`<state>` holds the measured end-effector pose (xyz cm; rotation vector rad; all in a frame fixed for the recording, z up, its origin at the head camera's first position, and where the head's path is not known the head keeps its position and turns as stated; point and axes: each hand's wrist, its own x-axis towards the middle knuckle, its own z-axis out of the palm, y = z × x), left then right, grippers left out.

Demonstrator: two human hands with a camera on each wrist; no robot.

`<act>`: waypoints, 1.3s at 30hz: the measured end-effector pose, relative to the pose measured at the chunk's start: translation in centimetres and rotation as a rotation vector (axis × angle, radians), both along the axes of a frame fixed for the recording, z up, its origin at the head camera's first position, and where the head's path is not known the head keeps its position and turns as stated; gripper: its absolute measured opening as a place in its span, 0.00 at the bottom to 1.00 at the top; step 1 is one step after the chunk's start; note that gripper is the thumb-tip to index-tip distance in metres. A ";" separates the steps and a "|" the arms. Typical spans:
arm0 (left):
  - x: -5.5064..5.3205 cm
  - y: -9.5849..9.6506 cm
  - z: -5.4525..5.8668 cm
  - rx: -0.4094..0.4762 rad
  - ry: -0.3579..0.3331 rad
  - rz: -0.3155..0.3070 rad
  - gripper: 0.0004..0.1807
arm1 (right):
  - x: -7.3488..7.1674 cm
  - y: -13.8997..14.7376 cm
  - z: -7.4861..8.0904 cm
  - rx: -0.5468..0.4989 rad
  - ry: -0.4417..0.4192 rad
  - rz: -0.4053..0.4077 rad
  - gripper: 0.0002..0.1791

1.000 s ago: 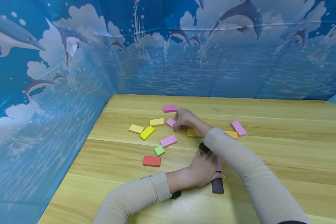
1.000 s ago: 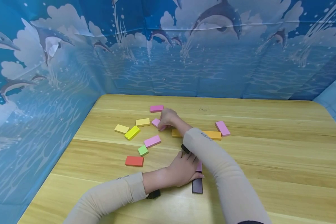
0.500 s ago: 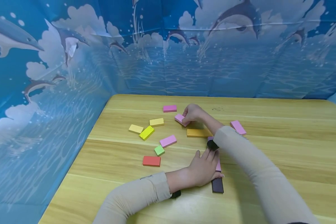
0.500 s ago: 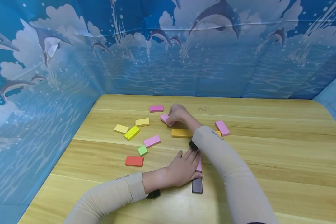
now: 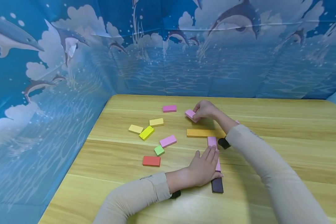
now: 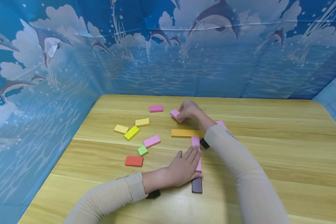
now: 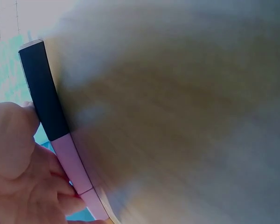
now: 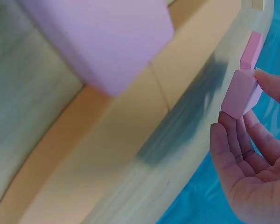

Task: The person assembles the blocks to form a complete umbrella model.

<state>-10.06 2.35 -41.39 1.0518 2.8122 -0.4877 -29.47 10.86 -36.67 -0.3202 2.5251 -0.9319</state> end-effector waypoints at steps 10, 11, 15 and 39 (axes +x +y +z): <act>0.1 0.0 0.1 -0.010 -0.006 0.004 0.41 | -0.1 2.8 1.1 -0.069 -0.022 -0.033 0.24; 0.1 0.0 0.1 -0.008 -0.008 0.004 0.41 | -0.1 3.1 1.2 -0.077 -0.022 -0.037 0.25; 0.1 0.0 0.0 0.004 -0.010 0.006 0.41 | -0.1 4.4 1.3 -0.076 -0.027 -0.063 0.24; 0.1 0.0 0.1 0.016 0.001 -0.002 0.41 | 0.5 9.9 -0.1 0.016 -0.031 -0.148 0.27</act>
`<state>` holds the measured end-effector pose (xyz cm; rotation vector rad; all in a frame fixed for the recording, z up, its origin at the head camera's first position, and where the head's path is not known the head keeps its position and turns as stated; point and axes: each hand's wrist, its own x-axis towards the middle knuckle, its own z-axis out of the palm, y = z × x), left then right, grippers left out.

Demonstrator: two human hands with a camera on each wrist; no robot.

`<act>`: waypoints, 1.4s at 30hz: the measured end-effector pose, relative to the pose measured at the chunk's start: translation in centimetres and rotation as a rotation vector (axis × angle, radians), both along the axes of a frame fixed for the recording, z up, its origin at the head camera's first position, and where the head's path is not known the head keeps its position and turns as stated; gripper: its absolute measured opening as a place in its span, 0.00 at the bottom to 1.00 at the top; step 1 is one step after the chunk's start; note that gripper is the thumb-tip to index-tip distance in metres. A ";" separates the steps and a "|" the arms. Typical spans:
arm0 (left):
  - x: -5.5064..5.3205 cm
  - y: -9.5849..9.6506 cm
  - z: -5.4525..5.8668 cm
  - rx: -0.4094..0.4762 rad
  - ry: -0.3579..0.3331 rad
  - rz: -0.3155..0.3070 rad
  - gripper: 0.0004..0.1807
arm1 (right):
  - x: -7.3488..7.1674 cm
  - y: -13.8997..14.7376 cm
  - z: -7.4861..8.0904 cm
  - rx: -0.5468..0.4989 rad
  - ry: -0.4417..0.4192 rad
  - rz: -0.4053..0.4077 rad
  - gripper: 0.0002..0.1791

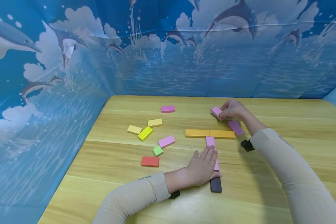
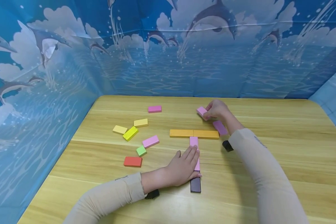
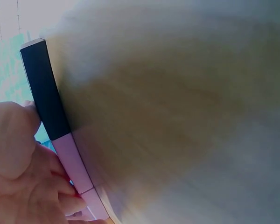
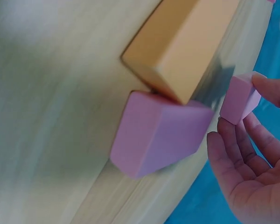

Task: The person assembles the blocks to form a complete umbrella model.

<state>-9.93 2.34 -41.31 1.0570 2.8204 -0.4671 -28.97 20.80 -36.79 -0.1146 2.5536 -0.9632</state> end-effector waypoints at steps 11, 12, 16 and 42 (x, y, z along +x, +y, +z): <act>0.0 0.1 -0.1 0.000 -0.014 0.003 0.41 | 0.0 1.3 -0.6 -0.014 0.004 -0.018 0.27; 0.0 0.1 -0.1 -0.002 -0.013 0.003 0.41 | 0.0 1.4 -0.6 -0.013 0.006 -0.018 0.27; 0.0 0.1 -0.2 -0.004 -0.006 0.004 0.41 | 0.0 1.8 -1.0 0.003 0.017 -0.018 0.27; 0.0 -0.1 0.1 0.002 0.014 -0.017 0.40 | 0.2 2.5 -1.7 0.009 0.016 -0.030 0.27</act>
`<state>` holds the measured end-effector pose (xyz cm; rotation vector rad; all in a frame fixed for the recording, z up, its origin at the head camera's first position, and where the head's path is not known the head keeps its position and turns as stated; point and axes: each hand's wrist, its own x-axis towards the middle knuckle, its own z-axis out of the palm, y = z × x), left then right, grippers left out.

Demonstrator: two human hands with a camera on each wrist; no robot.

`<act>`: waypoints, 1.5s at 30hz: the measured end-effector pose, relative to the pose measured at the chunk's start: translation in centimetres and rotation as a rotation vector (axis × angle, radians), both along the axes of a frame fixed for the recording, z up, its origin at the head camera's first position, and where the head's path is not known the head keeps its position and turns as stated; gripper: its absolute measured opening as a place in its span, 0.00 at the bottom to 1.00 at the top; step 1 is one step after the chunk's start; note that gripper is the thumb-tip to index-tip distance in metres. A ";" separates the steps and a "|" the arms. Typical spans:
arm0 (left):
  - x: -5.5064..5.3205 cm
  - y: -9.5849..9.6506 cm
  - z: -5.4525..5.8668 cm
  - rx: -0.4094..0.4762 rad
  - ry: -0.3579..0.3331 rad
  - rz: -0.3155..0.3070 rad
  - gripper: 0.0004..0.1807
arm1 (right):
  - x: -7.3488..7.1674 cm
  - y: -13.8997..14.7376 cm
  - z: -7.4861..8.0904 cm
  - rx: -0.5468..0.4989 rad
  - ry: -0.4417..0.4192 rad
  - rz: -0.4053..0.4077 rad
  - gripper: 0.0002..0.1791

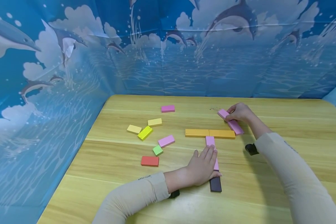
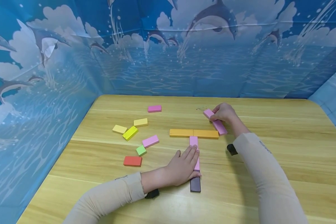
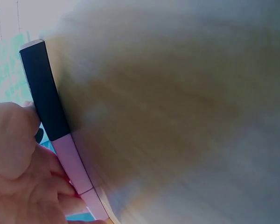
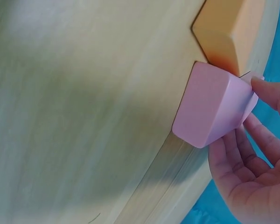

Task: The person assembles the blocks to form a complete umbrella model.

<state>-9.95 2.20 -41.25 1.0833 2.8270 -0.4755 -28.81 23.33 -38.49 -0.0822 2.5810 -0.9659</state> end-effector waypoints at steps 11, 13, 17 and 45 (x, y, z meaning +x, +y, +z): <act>-0.1 0.0 0.1 0.000 -0.023 0.012 0.41 | 0.3 0.1 0.0 0.060 0.006 0.013 0.31; -0.1 0.0 0.0 0.003 -0.017 0.011 0.41 | 0.4 0.2 0.0 0.067 0.014 0.017 0.31; -0.1 0.1 -0.1 0.008 -0.012 0.007 0.41 | 0.6 0.4 -0.1 0.070 0.034 0.033 0.30; -0.2 0.1 -0.2 0.014 -0.023 0.016 0.41 | -0.5 -0.2 1.9 -0.045 0.003 0.014 0.32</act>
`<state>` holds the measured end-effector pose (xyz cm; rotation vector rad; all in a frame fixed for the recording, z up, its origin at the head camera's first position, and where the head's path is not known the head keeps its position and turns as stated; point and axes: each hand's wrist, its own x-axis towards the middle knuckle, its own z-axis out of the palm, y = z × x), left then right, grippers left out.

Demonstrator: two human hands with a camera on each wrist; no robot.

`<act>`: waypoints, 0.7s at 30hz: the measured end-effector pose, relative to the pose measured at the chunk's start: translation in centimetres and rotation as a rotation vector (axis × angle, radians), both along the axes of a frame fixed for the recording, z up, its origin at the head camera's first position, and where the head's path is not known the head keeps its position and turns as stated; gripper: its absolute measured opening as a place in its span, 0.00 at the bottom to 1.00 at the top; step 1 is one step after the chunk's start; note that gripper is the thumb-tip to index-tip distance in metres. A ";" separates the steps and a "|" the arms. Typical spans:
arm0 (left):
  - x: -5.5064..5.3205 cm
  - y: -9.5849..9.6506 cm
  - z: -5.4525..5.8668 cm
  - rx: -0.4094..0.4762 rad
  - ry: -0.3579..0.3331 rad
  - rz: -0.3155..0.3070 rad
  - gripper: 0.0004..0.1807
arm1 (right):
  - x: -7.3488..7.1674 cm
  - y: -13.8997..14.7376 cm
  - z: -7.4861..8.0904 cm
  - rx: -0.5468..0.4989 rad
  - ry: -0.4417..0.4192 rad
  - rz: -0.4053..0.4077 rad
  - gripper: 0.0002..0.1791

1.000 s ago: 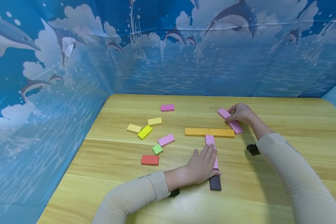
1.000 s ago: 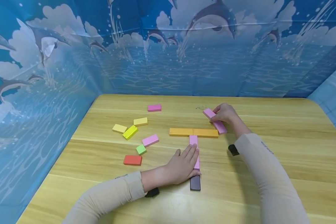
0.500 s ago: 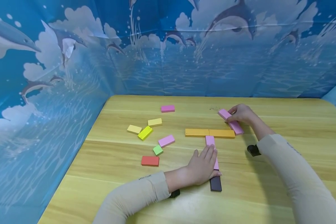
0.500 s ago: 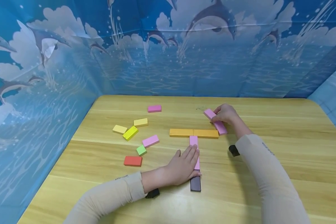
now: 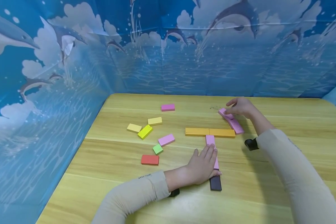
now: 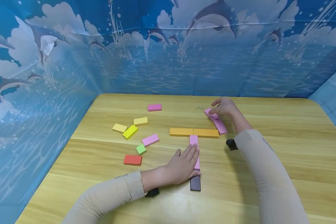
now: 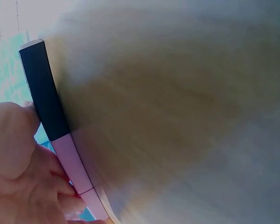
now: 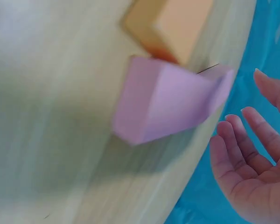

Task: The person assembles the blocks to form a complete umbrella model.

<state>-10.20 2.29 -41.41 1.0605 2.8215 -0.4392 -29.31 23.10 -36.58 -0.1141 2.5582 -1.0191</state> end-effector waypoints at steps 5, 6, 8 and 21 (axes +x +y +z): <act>0.0 0.0 0.2 0.004 -0.010 0.010 0.41 | -0.5 -1.5 0.6 -0.062 0.015 0.024 0.31; 0.1 0.0 0.2 0.003 -0.014 0.010 0.41 | -0.5 -1.9 0.6 -0.075 0.017 0.032 0.31; 0.1 0.0 0.2 0.002 -0.017 0.011 0.41 | -0.7 -2.8 0.8 -0.106 0.015 0.043 0.30; 0.0 0.1 0.0 -0.007 -0.002 0.010 0.41 | -2.3 -9.3 0.6 -0.162 0.064 0.159 0.28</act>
